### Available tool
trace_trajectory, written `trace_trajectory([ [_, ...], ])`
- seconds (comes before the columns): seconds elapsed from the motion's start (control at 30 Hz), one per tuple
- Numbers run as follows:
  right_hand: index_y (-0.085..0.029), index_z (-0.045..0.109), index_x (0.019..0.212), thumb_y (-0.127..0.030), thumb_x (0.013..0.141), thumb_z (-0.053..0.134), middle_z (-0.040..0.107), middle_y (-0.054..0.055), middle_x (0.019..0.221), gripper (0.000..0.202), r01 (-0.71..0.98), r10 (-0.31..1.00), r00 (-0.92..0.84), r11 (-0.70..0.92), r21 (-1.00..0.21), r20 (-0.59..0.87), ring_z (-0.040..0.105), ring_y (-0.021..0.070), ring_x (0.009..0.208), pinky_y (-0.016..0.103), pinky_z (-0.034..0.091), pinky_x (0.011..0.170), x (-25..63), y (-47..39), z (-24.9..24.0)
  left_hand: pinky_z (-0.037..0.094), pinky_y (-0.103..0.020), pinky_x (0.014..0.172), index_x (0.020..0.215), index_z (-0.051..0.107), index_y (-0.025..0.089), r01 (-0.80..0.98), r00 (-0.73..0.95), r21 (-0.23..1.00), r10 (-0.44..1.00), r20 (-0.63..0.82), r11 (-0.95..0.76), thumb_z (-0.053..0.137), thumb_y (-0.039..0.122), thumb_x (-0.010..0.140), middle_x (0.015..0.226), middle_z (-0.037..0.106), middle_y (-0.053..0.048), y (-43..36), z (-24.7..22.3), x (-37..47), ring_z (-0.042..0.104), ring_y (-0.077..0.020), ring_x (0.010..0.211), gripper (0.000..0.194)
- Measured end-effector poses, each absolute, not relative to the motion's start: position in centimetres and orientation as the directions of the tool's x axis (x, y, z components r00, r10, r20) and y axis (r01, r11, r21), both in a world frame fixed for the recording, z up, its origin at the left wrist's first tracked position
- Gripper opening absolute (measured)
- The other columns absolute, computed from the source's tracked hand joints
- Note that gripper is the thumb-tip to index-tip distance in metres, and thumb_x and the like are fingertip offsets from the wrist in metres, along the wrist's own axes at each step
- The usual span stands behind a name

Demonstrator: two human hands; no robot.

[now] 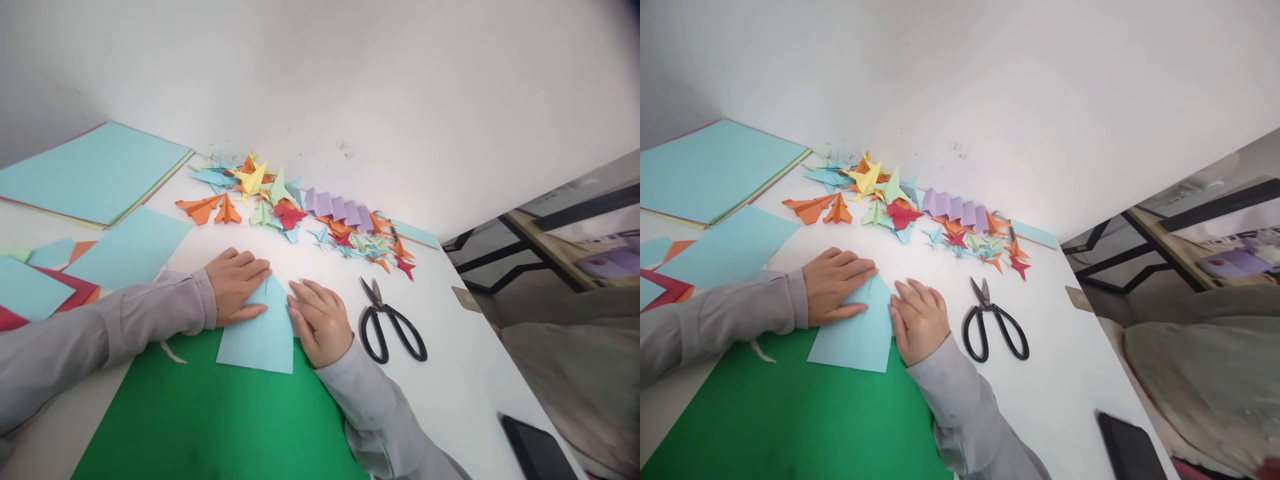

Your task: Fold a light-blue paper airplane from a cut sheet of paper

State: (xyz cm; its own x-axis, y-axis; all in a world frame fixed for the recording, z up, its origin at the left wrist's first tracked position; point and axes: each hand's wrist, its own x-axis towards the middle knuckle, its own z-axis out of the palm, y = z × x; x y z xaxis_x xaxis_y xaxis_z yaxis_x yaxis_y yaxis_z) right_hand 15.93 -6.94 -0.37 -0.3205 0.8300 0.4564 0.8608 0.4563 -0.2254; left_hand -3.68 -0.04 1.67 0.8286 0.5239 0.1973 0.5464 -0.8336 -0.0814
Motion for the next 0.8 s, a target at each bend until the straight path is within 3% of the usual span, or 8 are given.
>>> trace_trajectory([
  [0.37,-0.016,0.063,0.083,-0.020,0.080,0.047,0.063,0.009,0.105,0.017,0.852,0.768,-0.347,0.498,-0.162,0.538,0.052,0.0234,0.104,0.042,0.038,0.087,15.3,-7.3,0.1,0.032,-0.044,0.078,0.115,0.047,0.006,0.637,0.744,0.012,0.619,0.252,-0.771,0.038,0.057,0.073,0.116,0.049,-0.017,0.1,1.4,-4.0,0.044,-0.0295,0.095,0.066],
  [0.6,-0.015,0.062,0.091,-0.023,0.080,0.048,0.061,0.009,0.110,0.020,0.842,0.752,-0.416,0.530,-0.096,0.511,0.049,0.0243,0.106,0.042,0.036,0.087,14.6,-5.1,1.8,0.036,-0.044,0.080,0.105,0.054,0.006,0.735,0.577,0.137,0.718,0.390,-0.665,0.043,0.048,0.074,0.114,0.050,-0.018,0.9,0.9,-4.5,0.044,-0.0307,0.099,0.053],
  [0.8,-0.018,0.064,0.086,-0.025,0.081,0.049,0.066,0.004,0.098,0.017,0.785,0.697,-0.509,0.616,-0.059,0.505,0.053,0.0206,0.100,0.041,0.033,0.090,14.5,-3.6,0.6,0.039,-0.045,0.079,0.089,0.061,0.012,0.747,0.543,0.173,0.740,0.396,-0.641,0.048,0.045,0.072,0.107,0.054,-0.014,0.9,0.9,-5.0,0.047,-0.0297,0.099,0.039],
])
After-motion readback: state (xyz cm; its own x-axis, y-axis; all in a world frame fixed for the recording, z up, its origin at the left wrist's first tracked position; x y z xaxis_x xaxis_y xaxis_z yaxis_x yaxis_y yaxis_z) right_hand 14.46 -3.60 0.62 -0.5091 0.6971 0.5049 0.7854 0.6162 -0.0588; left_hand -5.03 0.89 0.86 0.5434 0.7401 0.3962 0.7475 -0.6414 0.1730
